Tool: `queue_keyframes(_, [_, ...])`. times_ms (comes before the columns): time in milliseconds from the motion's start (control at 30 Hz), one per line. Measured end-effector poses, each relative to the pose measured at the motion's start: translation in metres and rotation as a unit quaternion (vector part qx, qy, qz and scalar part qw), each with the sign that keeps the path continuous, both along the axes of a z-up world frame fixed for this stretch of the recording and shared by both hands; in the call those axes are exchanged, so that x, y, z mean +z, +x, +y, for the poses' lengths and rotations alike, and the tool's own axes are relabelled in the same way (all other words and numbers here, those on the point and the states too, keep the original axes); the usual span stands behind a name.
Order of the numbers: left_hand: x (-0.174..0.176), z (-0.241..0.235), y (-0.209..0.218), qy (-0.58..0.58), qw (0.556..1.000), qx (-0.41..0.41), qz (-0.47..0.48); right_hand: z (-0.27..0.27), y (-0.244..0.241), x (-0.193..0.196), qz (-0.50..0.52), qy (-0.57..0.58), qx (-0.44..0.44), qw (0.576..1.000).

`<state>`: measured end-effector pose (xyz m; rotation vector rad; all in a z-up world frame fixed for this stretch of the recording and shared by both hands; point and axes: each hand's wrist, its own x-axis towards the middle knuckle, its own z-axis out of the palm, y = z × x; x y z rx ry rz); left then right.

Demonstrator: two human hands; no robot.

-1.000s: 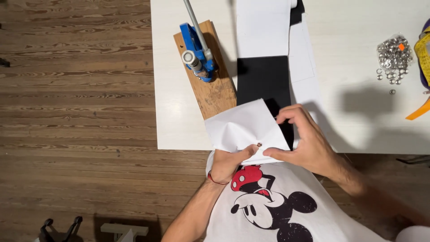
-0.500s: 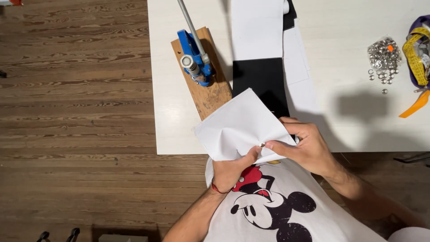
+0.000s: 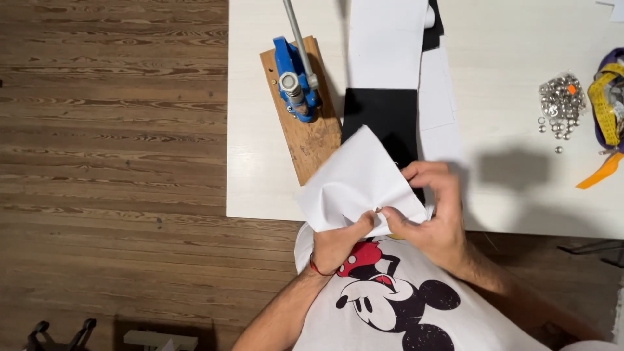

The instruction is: Attaching metal eyelets to fabric strips using a manual hand press

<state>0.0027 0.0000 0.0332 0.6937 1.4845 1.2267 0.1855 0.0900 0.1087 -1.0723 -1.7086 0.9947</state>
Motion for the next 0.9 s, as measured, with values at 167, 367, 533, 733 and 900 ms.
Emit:
queue_keyframes(167, [0.013, 0.007, -0.007, 0.059, 0.998, -0.010, -0.020, -0.003, 0.002, -0.001, -0.033, -0.019, 0.042, 0.998])
queue_keyframes(367, [0.017, 0.008, -0.009, 0.073, 0.996, -0.008, -0.046, -0.001, 0.004, 0.005, 0.061, -0.148, 0.042, 0.986])
queue_keyframes(533, [-0.018, -0.005, -0.010, 0.078, 0.996, -0.012, -0.046, 0.000, 0.005, 0.006, 0.086, -0.185, 0.052, 0.977])
queue_keyframes(733, [0.037, 0.015, -0.018, 0.108, 0.981, -0.074, 0.145, 0.000, 0.005, 0.005, 0.104, -0.183, 0.054, 0.976])
queue_keyframes(900, [0.068, 0.032, -0.042, 0.105, 0.950, -0.233, 0.181, 0.004, 0.003, 0.016, 0.088, -0.194, 0.066, 0.975])
